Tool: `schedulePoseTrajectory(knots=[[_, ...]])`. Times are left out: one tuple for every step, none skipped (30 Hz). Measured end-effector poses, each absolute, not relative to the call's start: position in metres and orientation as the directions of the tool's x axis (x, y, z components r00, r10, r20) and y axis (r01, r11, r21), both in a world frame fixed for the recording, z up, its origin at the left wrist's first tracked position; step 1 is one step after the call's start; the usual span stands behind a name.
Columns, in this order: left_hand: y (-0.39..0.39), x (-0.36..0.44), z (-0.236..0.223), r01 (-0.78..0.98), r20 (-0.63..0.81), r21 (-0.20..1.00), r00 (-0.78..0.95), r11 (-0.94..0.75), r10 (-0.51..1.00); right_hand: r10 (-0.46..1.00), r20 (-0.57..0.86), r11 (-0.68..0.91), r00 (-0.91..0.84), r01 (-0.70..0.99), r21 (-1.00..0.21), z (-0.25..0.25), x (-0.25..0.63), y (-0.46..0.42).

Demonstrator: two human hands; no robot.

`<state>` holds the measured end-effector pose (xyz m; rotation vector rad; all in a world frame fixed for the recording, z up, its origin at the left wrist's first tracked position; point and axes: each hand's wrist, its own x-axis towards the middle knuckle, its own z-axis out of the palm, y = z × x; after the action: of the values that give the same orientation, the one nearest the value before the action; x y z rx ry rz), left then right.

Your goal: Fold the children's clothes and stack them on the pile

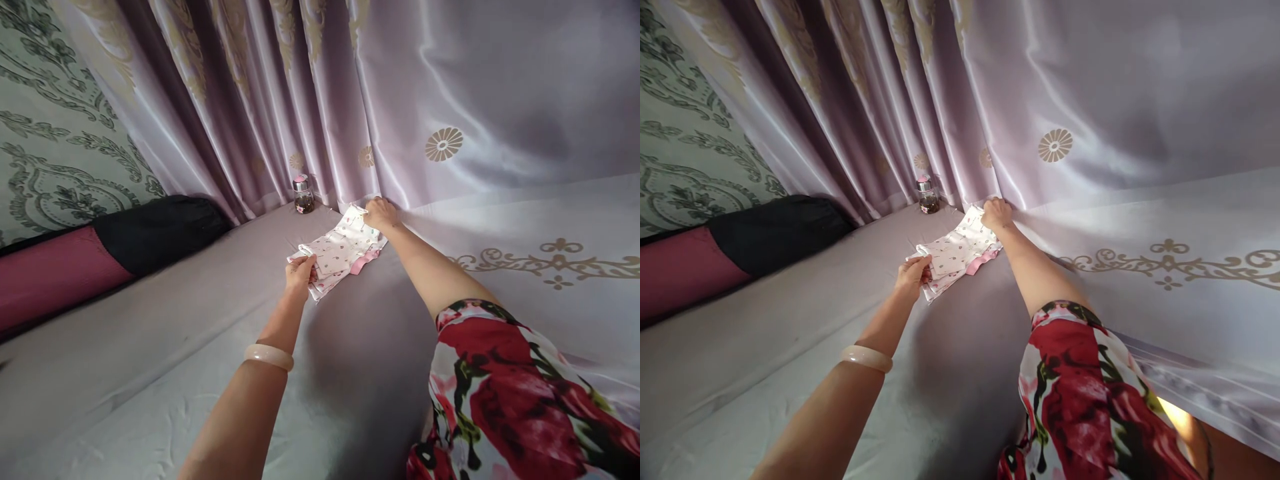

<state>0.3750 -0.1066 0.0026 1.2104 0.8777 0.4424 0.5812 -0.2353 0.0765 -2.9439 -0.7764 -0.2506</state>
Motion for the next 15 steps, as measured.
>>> schedulePoseTrajectory(knots=[[-0.106, 0.374, -0.001, 0.168, -0.324, 0.945, 0.611, 0.281, 0.722, 0.48, 0.179, -0.869, 0.859, 0.494, -0.039, 0.074, 0.581, -0.235], [-0.105, 0.373, -0.004, 0.185, -0.295, 0.955, 0.616, 0.23, 0.73, 0.478, 0.177, -0.87, 0.86, 0.491, -0.034, 0.071, 0.581, -0.235], [-0.104, 0.372, -0.007, 0.203, -0.26, 0.965, 0.619, 0.169, 0.741, 0.475, 0.176, -0.873, 0.862, 0.487, -0.027, 0.067, 0.581, -0.234], [-0.104, 0.37, -0.01, 0.223, -0.219, 0.97, 0.618, 0.099, 0.755, 0.472, 0.176, -0.876, 0.864, 0.483, -0.021, 0.063, 0.582, -0.234], [-0.103, 0.369, -0.013, 0.247, -0.175, 0.969, 0.615, 0.023, 0.769, 0.469, 0.179, -0.878, 0.865, 0.479, -0.015, 0.06, 0.583, -0.234], [-0.103, 0.368, -0.014, 0.276, -0.134, 0.96, 0.611, -0.051, 0.78, 0.465, 0.184, -0.88, 0.866, 0.475, -0.011, 0.056, 0.584, -0.234], [-0.103, 0.366, -0.015, 0.308, -0.101, 0.944, 0.607, -0.116, 0.788, 0.462, 0.191, -0.882, 0.866, 0.472, -0.007, 0.052, 0.585, -0.234], [-0.104, 0.365, -0.015, 0.34, -0.079, 0.925, 0.604, -0.168, 0.793, 0.46, 0.198, -0.883, 0.865, 0.47, -0.004, 0.048, 0.587, -0.234], [-0.106, 0.364, -0.014, 0.368, -0.06, 0.906, 0.602, -0.21, 0.796, 0.458, 0.206, -0.883, 0.865, 0.469, -0.001, 0.045, 0.588, -0.234], [-0.107, 0.363, -0.014, 0.39, -0.038, 0.886, 0.601, -0.252, 0.798, 0.457, 0.212, -0.884, 0.864, 0.467, 0.001, 0.042, 0.59, -0.234], [-0.109, 0.362, -0.013, 0.406, -0.004, 0.864, 0.599, -0.299, 0.801, 0.456, 0.219, -0.884, 0.863, 0.467, 0.002, 0.039, 0.59, -0.233], [-0.111, 0.361, -0.013, 0.415, 0.047, 0.837, 0.595, -0.356, 0.803, 0.455, 0.23, -0.884, 0.86, 0.467, 0.003, 0.037, 0.591, -0.233], [-0.113, 0.36, -0.014, 0.414, 0.116, 0.803, 0.595, -0.428, 0.795, 0.455, 0.242, -0.884, 0.857, 0.467, 0.006, 0.035, 0.591, -0.232], [-0.114, 0.36, -0.015, 0.402, 0.195, 0.762, 0.606, -0.509, 0.771, 0.457, 0.252, -0.882, 0.853, 0.47, 0.009, 0.033, 0.59, -0.23], [-0.115, 0.36, -0.017, 0.377, 0.27, 0.715, 0.628, -0.589, 0.73, 0.465, 0.258, -0.878, 0.847, 0.479, 0.011, 0.032, 0.589, -0.229]])
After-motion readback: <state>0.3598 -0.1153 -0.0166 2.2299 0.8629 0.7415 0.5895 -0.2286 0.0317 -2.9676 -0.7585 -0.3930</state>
